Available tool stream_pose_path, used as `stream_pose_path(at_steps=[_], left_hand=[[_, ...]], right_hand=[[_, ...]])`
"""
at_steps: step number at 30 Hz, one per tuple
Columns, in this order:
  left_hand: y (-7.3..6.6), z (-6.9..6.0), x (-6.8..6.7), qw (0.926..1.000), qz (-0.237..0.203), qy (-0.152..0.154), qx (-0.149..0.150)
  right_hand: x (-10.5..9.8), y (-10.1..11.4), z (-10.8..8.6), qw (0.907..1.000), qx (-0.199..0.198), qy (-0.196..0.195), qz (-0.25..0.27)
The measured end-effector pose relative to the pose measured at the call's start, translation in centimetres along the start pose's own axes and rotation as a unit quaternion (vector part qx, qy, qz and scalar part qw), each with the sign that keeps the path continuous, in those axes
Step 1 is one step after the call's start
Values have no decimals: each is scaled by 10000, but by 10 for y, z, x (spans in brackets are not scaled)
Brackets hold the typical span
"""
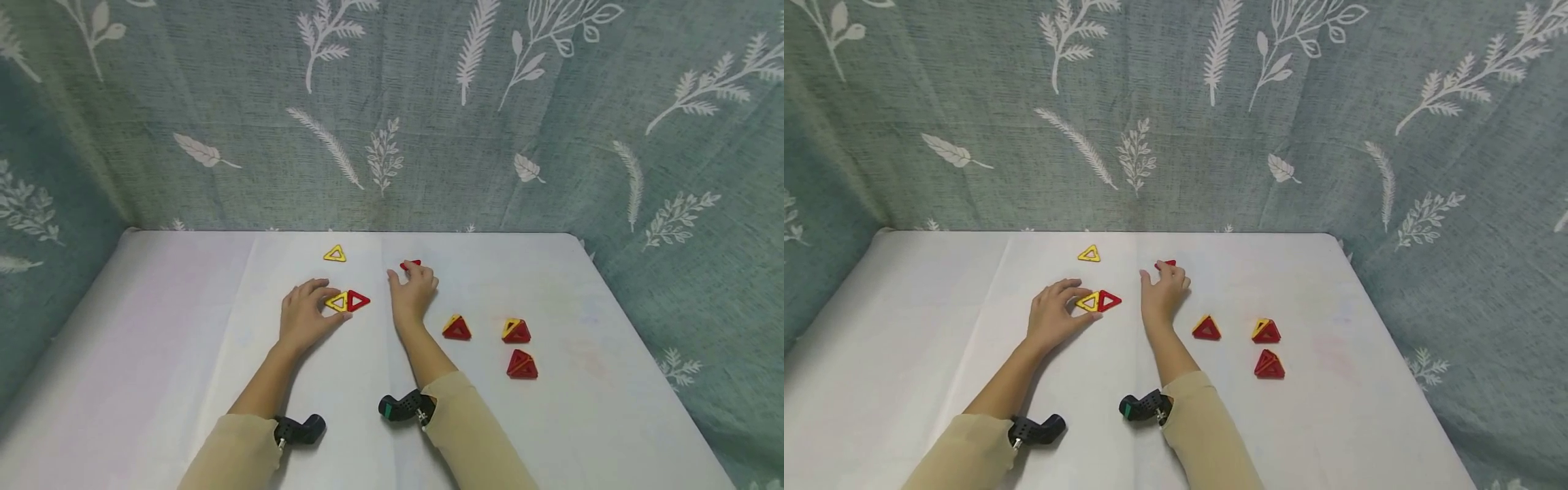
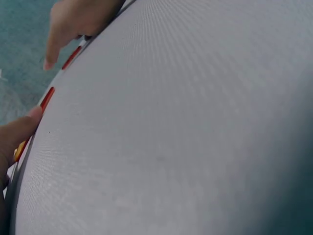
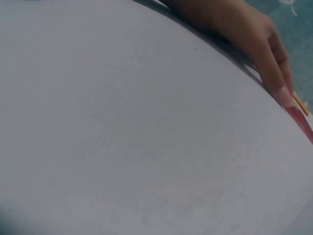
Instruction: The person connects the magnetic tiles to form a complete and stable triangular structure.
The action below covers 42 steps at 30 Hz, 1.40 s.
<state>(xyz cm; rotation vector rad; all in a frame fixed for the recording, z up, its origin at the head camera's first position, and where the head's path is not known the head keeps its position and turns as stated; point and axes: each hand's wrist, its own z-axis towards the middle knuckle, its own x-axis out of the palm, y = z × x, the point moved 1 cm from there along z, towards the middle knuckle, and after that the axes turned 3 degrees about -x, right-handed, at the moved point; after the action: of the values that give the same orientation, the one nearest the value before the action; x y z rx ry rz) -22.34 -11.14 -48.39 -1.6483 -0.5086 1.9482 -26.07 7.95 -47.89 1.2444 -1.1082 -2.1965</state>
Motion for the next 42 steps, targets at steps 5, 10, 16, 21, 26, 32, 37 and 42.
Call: stream_pose_path(at_steps=[5,10,16,21,26,32,37,42], left_hand=[[0,-1,-1,10000,-73,17,-43],[1,-3,-3,9999,-44,118,20],[4,-4,-9,9998,-148,89,129],[5,-4,-9,9996,-157,183,146],[4,-5,-8,9996,-148,193,128],[4,-6,-7,9996,-133,214,131],[7,-4,-8,9994,-130,266,160],[7,-5,-7,9992,-130,290,261]], right_hand=[[3,1,11,9895,430,-35,-1380],[3,3,17,9786,897,-1,-1854],[4,6,18,9790,972,145,-1786],[5,5,20,9755,984,110,-1966],[4,2,19,9771,868,191,-1934],[0,-2,14,9832,481,560,-1667],[-3,-2,11,9847,13,1154,-1309],[-4,-5,8,9764,-640,1649,-1242]])
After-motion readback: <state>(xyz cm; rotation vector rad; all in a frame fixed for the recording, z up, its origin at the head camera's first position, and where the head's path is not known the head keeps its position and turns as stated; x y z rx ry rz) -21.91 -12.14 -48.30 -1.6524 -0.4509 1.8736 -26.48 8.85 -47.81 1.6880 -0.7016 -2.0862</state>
